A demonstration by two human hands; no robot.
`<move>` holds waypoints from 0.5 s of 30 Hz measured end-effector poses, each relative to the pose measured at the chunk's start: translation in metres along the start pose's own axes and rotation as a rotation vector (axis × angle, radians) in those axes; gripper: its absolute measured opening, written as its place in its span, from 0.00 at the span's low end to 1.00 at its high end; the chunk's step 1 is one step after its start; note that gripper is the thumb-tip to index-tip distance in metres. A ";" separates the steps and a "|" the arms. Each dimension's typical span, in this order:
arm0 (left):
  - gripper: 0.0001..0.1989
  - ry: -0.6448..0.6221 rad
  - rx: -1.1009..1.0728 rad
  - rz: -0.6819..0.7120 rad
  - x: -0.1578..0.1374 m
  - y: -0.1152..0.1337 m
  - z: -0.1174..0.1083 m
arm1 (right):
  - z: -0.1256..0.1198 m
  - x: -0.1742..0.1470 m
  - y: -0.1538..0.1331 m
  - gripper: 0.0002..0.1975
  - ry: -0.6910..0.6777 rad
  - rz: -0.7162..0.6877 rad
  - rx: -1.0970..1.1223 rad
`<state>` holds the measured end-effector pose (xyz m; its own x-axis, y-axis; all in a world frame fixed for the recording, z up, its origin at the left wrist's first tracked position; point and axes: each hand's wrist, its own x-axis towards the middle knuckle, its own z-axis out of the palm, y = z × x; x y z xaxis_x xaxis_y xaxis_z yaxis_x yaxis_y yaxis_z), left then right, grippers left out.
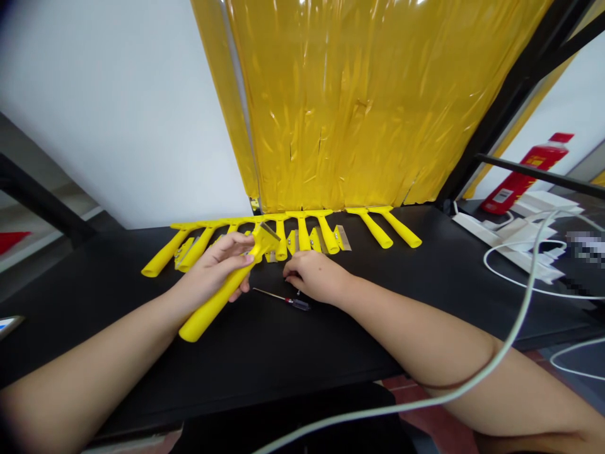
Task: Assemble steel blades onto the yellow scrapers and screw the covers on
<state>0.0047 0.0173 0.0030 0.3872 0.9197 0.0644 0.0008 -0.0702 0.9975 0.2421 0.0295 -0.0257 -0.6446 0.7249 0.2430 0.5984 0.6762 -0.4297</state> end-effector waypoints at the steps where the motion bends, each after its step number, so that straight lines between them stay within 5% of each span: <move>1: 0.18 -0.001 -0.040 -0.019 0.001 0.001 -0.001 | 0.000 0.000 0.000 0.07 -0.002 0.007 -0.008; 5: 0.18 -0.009 -0.100 -0.089 0.003 0.003 -0.004 | -0.003 -0.002 -0.002 0.05 0.019 0.038 0.049; 11: 0.19 -0.046 -0.147 -0.127 0.003 0.004 -0.005 | -0.008 -0.003 -0.002 0.05 0.322 0.108 0.377; 15: 0.20 -0.090 -0.161 -0.144 0.002 0.001 -0.003 | -0.008 -0.002 -0.002 0.07 0.381 0.111 0.463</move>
<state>0.0032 0.0205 0.0046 0.4743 0.8772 -0.0748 -0.0818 0.1284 0.9883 0.2460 0.0280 -0.0190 -0.3229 0.8419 0.4323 0.3278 0.5280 -0.7834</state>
